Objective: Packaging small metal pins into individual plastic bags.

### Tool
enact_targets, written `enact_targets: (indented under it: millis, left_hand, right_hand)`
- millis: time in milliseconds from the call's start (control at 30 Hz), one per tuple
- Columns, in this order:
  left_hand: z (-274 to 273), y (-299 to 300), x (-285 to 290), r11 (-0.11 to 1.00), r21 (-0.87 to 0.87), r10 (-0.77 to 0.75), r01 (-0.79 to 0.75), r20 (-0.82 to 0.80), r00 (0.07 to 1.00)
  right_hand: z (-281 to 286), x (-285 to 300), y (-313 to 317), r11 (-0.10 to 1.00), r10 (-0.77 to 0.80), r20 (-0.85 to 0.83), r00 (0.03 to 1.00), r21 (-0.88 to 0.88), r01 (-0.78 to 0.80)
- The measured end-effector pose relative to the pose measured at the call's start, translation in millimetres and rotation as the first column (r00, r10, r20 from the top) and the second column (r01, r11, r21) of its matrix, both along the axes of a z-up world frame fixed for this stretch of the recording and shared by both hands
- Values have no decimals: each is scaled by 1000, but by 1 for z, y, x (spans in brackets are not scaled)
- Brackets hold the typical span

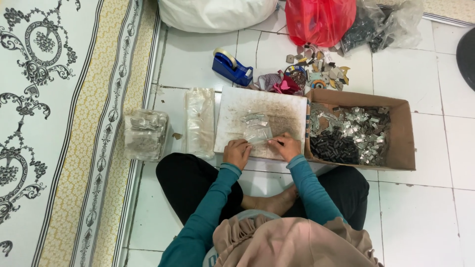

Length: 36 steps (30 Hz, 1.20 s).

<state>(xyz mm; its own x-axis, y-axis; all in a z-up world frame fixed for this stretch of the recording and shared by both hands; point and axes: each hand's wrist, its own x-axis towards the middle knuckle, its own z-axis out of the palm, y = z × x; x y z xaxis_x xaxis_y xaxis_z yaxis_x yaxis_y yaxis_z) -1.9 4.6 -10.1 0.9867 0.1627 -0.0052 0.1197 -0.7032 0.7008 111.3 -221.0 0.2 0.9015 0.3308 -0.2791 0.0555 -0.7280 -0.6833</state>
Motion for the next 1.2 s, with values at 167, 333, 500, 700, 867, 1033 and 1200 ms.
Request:
enact_targets:
  millis: [167, 333, 500, 700, 867, 1033, 1200]
  left_hand:
    - [-6, -2, 8, 996, -19, 87, -87, -27, 996]
    - [35, -11, 7, 990, 37, 134, -134, -18, 991]
    - [-23, -31, 17, 888, 454, -233, 67, 320, 918]
    - [-57, -22, 27, 850, 526, -235, -21, 413, 880]
    - [-53, -20, 29, 833, 549, -225, -66, 446, 866]
    - [-46, -19, 29, 823, 563, -238, -75, 462, 855]
    - [-44, -14, 38, 804, 588, -260, -86, 479, 838]
  right_hand:
    - [14, 9, 15, 998, -56, -50, 997, -25, 55]
    - [-17, 19, 18, 996, -86, -17, 996, -28, 85]
    - [52, 13, 36, 973, -108, -66, 992, -213, 91]
    - [66, 13, 43, 962, -103, -112, 988, -264, 71]
    - [71, -6, 34, 994, -44, -38, 998, -103, 40]
    - [34, -8, 24, 954, 103, 9, 995, -282, -96]
    - [61, -12, 30, 964, 131, 36, 991, -238, -119]
